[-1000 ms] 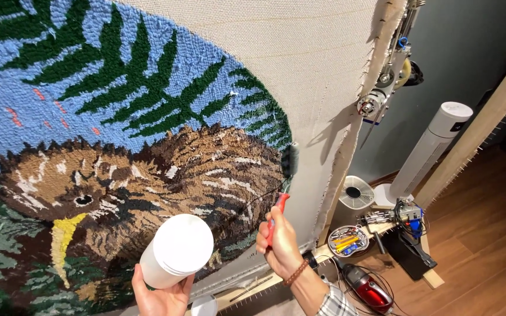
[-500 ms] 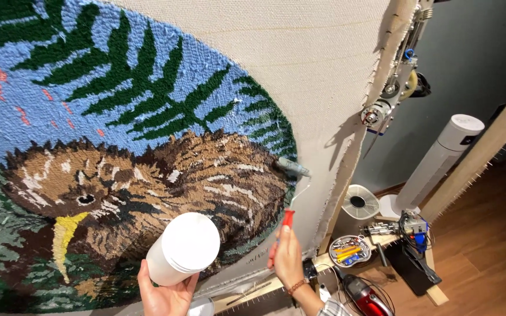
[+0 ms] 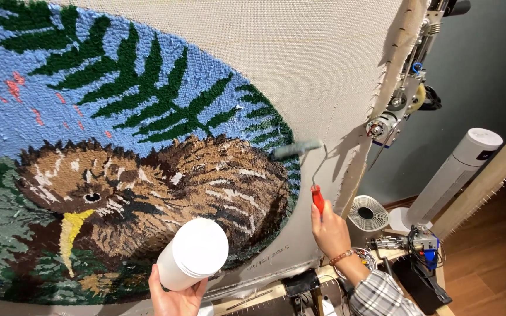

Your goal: Applying adhesive to the back of a tufted rug using a small roller to secure the yarn fibers.

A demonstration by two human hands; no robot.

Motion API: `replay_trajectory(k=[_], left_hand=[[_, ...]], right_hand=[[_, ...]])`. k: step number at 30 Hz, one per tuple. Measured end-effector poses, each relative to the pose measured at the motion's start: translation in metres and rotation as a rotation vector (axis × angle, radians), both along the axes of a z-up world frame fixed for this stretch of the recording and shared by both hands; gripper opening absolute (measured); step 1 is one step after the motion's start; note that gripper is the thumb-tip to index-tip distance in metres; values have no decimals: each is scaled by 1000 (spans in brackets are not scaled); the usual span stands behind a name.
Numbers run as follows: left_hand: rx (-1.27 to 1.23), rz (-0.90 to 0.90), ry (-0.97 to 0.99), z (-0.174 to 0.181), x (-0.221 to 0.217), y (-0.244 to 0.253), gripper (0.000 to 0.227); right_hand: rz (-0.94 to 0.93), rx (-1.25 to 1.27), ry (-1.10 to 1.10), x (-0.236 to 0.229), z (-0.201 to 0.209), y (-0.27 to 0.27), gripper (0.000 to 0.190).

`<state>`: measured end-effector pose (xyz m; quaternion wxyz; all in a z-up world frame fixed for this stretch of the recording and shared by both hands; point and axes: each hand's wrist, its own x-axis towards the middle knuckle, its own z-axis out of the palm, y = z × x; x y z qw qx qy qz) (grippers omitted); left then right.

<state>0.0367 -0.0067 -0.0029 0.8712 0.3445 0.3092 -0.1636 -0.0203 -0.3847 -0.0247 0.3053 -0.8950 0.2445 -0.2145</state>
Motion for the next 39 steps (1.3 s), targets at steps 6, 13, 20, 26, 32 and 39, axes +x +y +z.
replay_trajectory(k=[6, 13, 20, 26, 32, 39], left_hand=[[-8, 41, 24, 15, -18, -12, 88], [-12, 73, 36, 15, -25, -14, 92], [-32, 73, 51, 16, -32, -21, 88], [-15, 80, 34, 28, -42, -27, 83], [1, 106, 37, 35, -48, -25, 83], [-19, 111, 43, 30, -53, -25, 85]], right_hand=[[32, -125, -13, 8, 18, -16, 32], [74, -315, -6, 14, 86, -19, 35], [51, -427, 164, -17, 55, -57, 35], [359, -133, -251, 11, 164, -10, 29], [390, 22, -280, 5, 172, -2, 29], [296, 196, -263, 1, 142, 0, 33]])
